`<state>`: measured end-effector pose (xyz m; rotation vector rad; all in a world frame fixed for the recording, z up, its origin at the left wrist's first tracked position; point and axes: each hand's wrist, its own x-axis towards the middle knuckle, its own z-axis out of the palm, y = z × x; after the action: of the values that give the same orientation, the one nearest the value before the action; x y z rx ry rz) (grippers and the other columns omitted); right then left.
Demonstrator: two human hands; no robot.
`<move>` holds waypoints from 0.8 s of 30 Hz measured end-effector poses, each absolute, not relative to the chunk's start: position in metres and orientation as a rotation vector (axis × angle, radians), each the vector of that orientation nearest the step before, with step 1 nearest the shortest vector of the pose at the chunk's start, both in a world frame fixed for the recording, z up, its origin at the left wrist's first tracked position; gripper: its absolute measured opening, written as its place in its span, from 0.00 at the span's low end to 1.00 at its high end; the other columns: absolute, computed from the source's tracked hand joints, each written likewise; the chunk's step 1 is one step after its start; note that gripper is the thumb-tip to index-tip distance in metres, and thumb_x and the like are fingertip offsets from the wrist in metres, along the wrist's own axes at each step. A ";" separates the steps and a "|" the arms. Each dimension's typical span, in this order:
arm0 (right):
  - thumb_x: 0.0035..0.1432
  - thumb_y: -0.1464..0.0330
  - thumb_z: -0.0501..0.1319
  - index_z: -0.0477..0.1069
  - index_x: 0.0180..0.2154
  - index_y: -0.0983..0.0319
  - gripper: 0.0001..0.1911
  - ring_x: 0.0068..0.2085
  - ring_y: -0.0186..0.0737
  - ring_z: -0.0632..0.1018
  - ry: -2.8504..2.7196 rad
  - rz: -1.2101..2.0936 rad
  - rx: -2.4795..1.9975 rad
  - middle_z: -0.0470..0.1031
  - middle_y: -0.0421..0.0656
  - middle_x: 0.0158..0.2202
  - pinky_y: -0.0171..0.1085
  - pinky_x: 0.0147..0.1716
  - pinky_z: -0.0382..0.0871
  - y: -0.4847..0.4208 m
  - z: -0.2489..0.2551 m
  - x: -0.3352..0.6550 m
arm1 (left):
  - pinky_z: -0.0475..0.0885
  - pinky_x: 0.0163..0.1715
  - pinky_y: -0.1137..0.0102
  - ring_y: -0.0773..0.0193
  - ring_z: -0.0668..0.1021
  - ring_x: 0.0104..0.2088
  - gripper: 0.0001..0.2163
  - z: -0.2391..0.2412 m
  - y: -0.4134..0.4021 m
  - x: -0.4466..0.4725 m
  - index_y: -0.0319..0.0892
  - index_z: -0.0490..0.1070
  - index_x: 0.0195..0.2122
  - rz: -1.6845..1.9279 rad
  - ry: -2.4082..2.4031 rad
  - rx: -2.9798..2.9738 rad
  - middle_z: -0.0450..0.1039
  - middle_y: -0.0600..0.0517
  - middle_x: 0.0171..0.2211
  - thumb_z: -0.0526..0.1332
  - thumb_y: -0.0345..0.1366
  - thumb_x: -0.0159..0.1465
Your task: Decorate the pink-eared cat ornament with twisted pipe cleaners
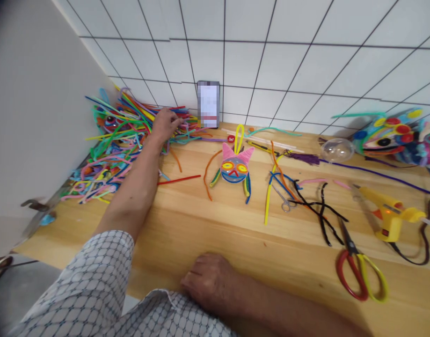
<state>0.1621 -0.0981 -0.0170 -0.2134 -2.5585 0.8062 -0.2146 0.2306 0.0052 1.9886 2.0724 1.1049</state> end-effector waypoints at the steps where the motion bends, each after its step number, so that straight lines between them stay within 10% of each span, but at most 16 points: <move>1: 0.73 0.72 0.54 0.68 0.29 0.59 0.16 0.26 0.36 0.69 -2.560 0.798 -0.217 0.71 0.38 0.23 0.40 0.29 0.60 -0.098 -0.017 0.162 | 0.68 0.61 0.57 0.48 0.75 0.54 0.07 0.004 0.231 -0.216 0.42 0.79 0.35 1.111 2.057 2.001 0.76 0.42 0.43 0.66 0.39 0.64; 24: 0.76 0.68 0.55 0.76 0.41 0.62 0.12 0.30 0.35 0.77 -2.552 0.899 -0.285 0.79 0.41 0.29 0.36 0.34 0.69 -0.094 -0.010 0.168 | 0.69 0.60 0.55 0.49 0.77 0.54 0.08 -0.014 0.236 -0.213 0.44 0.76 0.44 1.284 2.064 1.874 0.77 0.42 0.48 0.57 0.33 0.71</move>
<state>0.1685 -0.0942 -0.0098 -0.2851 -2.5516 0.8988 -0.2134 0.2356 -0.0142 1.8736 2.0644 1.2842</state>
